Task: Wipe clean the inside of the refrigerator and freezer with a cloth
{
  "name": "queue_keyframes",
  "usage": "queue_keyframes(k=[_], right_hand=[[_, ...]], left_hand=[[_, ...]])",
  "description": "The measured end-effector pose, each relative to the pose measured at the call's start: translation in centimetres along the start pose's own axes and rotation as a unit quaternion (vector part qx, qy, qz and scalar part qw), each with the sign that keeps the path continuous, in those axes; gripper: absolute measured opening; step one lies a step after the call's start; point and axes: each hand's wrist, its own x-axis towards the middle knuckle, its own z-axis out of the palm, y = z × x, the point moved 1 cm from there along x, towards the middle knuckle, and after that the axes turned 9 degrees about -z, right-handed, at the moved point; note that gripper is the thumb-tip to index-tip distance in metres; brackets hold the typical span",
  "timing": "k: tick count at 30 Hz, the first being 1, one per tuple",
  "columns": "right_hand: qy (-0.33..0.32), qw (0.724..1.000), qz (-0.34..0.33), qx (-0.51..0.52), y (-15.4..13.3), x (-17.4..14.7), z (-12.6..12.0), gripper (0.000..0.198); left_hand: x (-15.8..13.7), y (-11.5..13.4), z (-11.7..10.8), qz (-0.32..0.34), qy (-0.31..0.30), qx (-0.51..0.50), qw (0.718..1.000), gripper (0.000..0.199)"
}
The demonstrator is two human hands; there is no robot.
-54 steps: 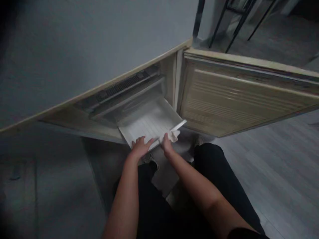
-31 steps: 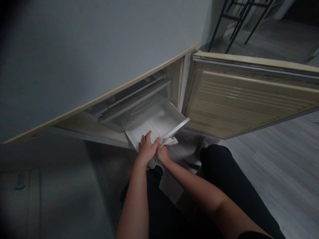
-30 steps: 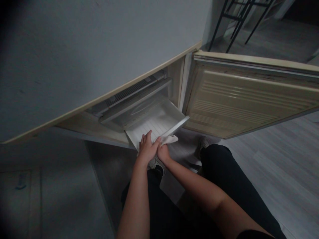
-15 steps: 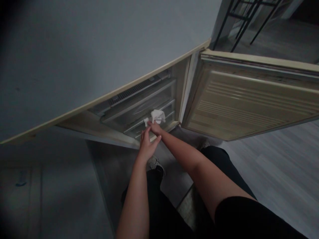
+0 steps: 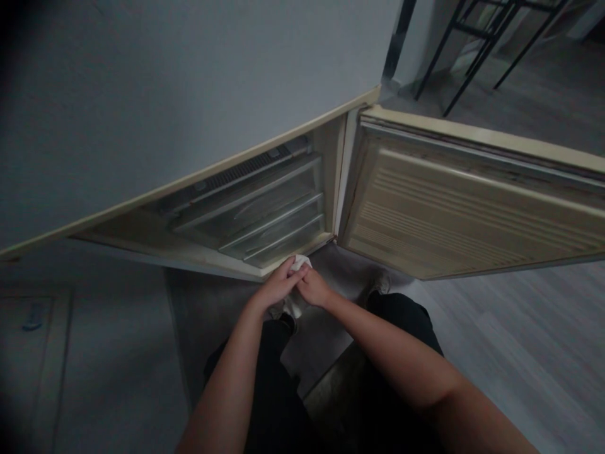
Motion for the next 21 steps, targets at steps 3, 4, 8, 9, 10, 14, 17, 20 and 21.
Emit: queue_keyframes(k=[3,4,8,9,10,14,17,20,21], right_hand=[[0.055,0.995,0.047,0.074,0.1,2.3,-1.5,0.056],[0.081,0.989,0.073,0.103,0.1,3.1,-2.2,0.06],[0.119,0.967,0.133,0.183,-0.6,5.1,-4.6,0.067],[0.113,0.965,0.136,0.192,-0.9,5.4,-4.9,0.066],[0.105,0.965,0.137,0.197,-1.2,5.5,-5.0,0.064],[0.081,0.976,0.132,0.154,-1.6,5.8,-4.3,0.045],[0.134,0.984,0.114,-0.007,-1.4,5.6,-3.7,0.038],[0.114,0.989,0.024,-0.097,-1.4,5.5,-3.2,0.046],[0.08,0.993,0.004,-0.086,-1.4,5.5,-3.1,0.046]], left_hand=[[0.8,0.6,0.0,-0.034,0.086,-0.025,0.995,0.032],[1.1,0.7,0.0,-0.046,0.106,-0.03,0.993,0.032],[2.1,1.0,0.3,-0.04,0.159,-0.039,0.986,0.024],[2.2,1.1,0.4,-0.027,0.178,-0.043,0.983,0.021],[2.2,1.2,0.6,-0.014,0.202,-0.044,0.978,0.019],[2.2,1.4,0.8,0.021,0.318,-0.037,0.947,0.018],[2.6,1.5,0.7,0.006,0.363,-0.072,0.929,0.02],[3.3,1.5,0.6,-0.02,0.373,-0.098,0.923,0.019],[3.5,1.5,0.6,-0.025,0.364,-0.109,0.925,0.018]])
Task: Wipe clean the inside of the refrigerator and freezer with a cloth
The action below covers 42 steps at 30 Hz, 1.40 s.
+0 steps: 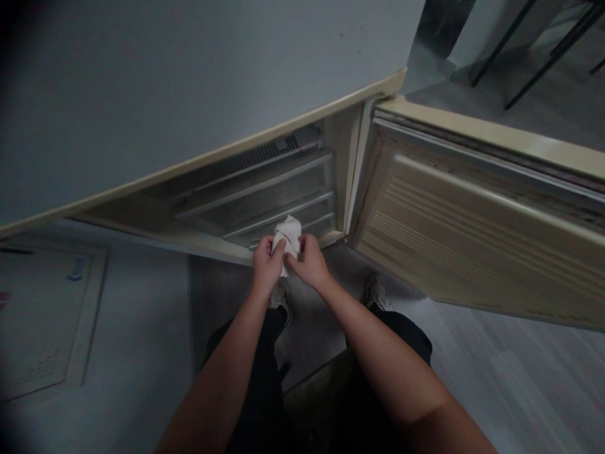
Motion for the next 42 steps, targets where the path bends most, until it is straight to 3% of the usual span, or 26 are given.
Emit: queue_keyframes(k=[3,7,11,14,16,17,19,21,24,26,29,32,36,39,42], right_hand=[[-0.068,0.996,0.012,0.048,-0.2,0.2,0.2,0.033],[-0.057,0.991,0.051,0.111,-0.7,0.8,-0.3,0.024],[-0.087,0.949,0.142,0.268,-1.6,0.9,-0.5,0.036],[-0.047,0.945,0.191,0.261,-1.4,1.1,-0.9,0.027],[-0.022,0.973,0.156,0.169,-0.8,1.5,-1.4,0.017],[-0.042,0.986,0.115,0.115,-0.5,1.6,-1.6,0.015],[-0.137,0.99,0.014,0.018,0.0,1.6,-1.8,0.016],[-0.231,0.969,-0.074,-0.036,0.1,1.4,-1.9,0.019],[-0.259,0.953,-0.148,-0.055,0.0,1.0,-2.3,0.025],[-0.24,0.954,-0.165,-0.07,0.0,1.1,-2.8,0.029],[-0.208,0.959,-0.16,-0.105,0.3,1.6,-3.7,0.034],[-0.18,0.963,-0.137,-0.144,0.4,1.7,-4.3,0.037],[-0.048,0.96,-0.145,-0.234,-0.6,0.8,-4.0,0.022],[-0.106,0.963,-0.164,-0.185,-1.0,-0.5,-2.0,0.003],[-0.163,0.981,-0.082,-0.067,0.0,-1.5,0.7,0.011]], left_hand=[[0.1,-0.2,0.1,-0.035,-0.052,-0.037,0.997,0.021],[-0.2,-0.3,-1.2,-0.083,-0.105,-0.071,0.989,0.031],[0.0,-0.3,-2.4,-0.095,-0.118,-0.072,0.986,0.027],[0.3,-0.3,-2.3,-0.077,-0.124,-0.002,0.989,0.019],[0.3,-0.3,-1.9,-0.043,-0.113,0.107,0.987,0.012],[0.3,-0.3,-1.7,-0.016,-0.095,0.163,0.982,0.012],[0.1,-0.3,-1.5,0.05,-0.082,0.244,0.965,0.043],[-0.1,-0.3,-1.3,0.104,-0.146,0.284,0.942,0.066],[-0.1,-0.4,-1.2,0.109,-0.247,0.337,0.902,0.047],[0.0,-0.3,-1.4,0.094,-0.237,0.356,0.899,0.028],[0.4,0.2,-1.8,0.088,-0.201,0.336,0.916,0.016],[0.5,0.6,-2.1,0.085,-0.177,0.334,0.922,0.02],[0.4,0.7,-2.3,0.023,-0.086,0.327,0.941,0.035],[0.2,0.9,-1.9,-0.003,-0.042,0.307,0.951,0.033],[-0.5,1.7,-1.0,-0.001,-0.081,0.33,0.941,0.025]])
